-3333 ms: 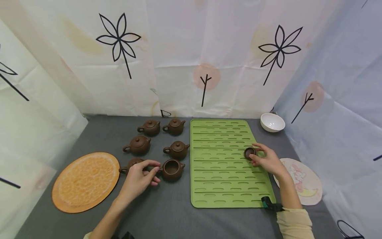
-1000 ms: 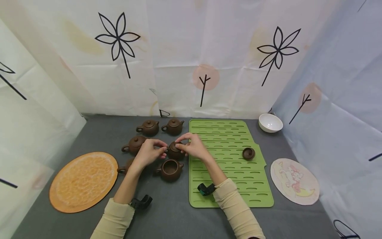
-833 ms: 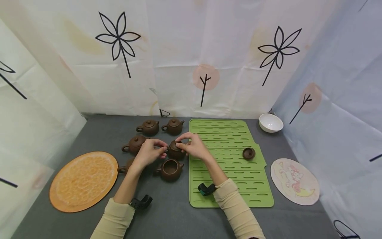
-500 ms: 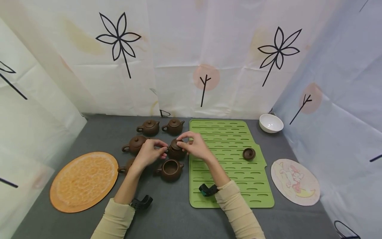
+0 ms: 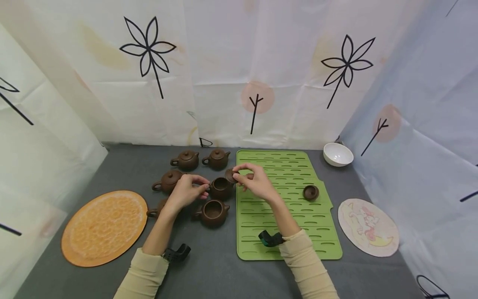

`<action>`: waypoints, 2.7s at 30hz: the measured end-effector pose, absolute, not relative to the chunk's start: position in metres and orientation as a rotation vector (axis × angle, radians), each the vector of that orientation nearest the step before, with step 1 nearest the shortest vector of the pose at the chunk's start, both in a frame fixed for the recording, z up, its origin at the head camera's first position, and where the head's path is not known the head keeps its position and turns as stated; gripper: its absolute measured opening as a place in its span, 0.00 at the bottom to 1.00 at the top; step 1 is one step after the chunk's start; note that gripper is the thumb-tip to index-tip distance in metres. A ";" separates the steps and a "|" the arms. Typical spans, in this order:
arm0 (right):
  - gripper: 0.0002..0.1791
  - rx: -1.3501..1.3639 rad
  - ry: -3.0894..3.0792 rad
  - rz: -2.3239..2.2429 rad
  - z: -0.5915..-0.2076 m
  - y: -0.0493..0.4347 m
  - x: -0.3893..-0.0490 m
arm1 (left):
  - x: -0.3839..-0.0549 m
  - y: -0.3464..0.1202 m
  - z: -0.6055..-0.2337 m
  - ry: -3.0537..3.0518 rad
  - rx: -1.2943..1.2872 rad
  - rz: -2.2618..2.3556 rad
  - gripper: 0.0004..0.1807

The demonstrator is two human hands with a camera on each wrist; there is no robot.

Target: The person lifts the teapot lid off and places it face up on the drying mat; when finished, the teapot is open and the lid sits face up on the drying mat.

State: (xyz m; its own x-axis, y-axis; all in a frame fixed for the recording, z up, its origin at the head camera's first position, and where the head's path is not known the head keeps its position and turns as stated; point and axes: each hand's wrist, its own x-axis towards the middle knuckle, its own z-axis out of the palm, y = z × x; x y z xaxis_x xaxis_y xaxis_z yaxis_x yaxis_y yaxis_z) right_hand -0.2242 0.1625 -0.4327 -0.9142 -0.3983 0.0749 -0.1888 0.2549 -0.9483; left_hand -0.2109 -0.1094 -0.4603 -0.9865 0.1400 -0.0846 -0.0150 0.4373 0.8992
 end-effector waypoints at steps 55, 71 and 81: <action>0.34 -0.170 2.602 -1.423 -0.440 0.382 -0.235 | -0.209 -0.109 -0.461 2.543 0.097 1.584 0.08; 0.30 -0.163 2.654 -1.186 -0.448 0.389 -0.237 | -0.209 -0.109 -0.461 2.546 0.104 1.588 0.09; 0.29 -0.175 2.649 -1.141 -0.449 0.384 -0.236 | -0.209 -0.109 -0.460 2.547 0.104 1.587 0.08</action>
